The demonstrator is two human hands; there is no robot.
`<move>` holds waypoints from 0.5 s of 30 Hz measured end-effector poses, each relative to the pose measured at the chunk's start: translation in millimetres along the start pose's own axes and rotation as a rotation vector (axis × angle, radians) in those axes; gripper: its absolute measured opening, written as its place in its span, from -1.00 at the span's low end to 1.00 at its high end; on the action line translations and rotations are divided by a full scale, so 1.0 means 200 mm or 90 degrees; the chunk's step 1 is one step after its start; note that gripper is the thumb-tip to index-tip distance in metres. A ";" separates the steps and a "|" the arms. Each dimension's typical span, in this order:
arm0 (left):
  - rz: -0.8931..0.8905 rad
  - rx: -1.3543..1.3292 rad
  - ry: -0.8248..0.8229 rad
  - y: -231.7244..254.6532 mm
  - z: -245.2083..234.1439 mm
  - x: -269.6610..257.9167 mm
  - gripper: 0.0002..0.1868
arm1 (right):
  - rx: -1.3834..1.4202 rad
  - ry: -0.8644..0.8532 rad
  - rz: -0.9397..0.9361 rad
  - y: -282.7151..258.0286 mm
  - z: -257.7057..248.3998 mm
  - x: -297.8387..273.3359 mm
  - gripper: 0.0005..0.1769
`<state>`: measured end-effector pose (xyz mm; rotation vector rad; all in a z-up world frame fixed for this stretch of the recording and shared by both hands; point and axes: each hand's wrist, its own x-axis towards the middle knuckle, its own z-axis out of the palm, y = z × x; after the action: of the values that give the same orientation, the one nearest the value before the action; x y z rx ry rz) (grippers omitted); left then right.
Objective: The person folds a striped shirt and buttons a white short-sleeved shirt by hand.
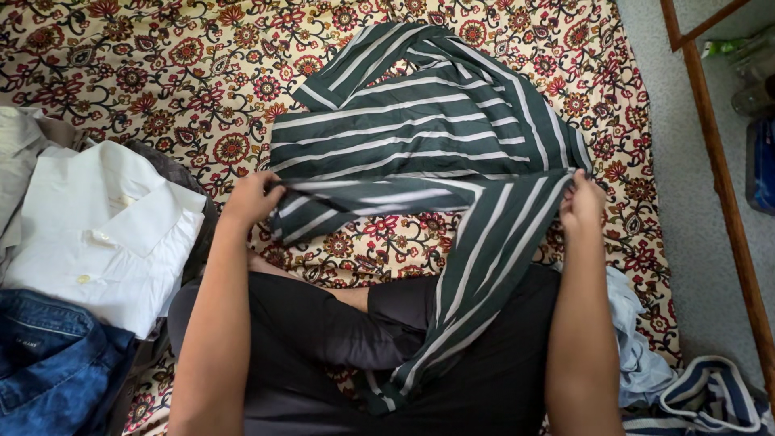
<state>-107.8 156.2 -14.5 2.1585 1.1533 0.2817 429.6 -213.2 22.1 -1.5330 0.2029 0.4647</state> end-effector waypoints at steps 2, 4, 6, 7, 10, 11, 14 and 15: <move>-0.080 0.027 0.021 -0.02 0.02 0.02 -0.71 | -0.072 0.025 0.019 0.05 0.01 0.10 -0.71; -0.023 0.065 0.079 -0.07 0.06 0.05 -0.73 | -0.067 0.038 0.044 0.12 0.00 0.22 -0.74; 0.024 0.093 0.119 -0.10 0.12 0.08 -0.74 | -0.039 0.016 0.050 0.21 -0.04 0.34 -0.75; 0.042 0.101 0.130 -0.11 0.15 0.09 -0.73 | -0.013 -0.012 0.043 0.24 -0.07 0.39 -0.75; -0.043 0.048 0.062 -0.07 0.16 0.10 -0.67 | -0.010 -0.032 0.021 0.29 -0.09 0.48 -0.83; -0.095 0.017 0.022 -0.05 0.15 0.09 -0.64 | -0.022 -0.027 0.014 0.30 -0.09 0.48 -0.86; -0.002 -0.015 -0.027 0.02 0.08 0.05 -0.42 | -0.137 -0.087 -0.014 0.32 -0.10 0.45 -0.79; -0.003 0.004 -0.052 0.05 0.07 0.03 -0.31 | -0.170 -0.082 -0.021 0.32 -0.10 0.43 -0.74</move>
<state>-90.5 150.7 -20.1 2.1520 1.1153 0.1865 484.1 -221.4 -72.5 -1.7566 0.0156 0.5804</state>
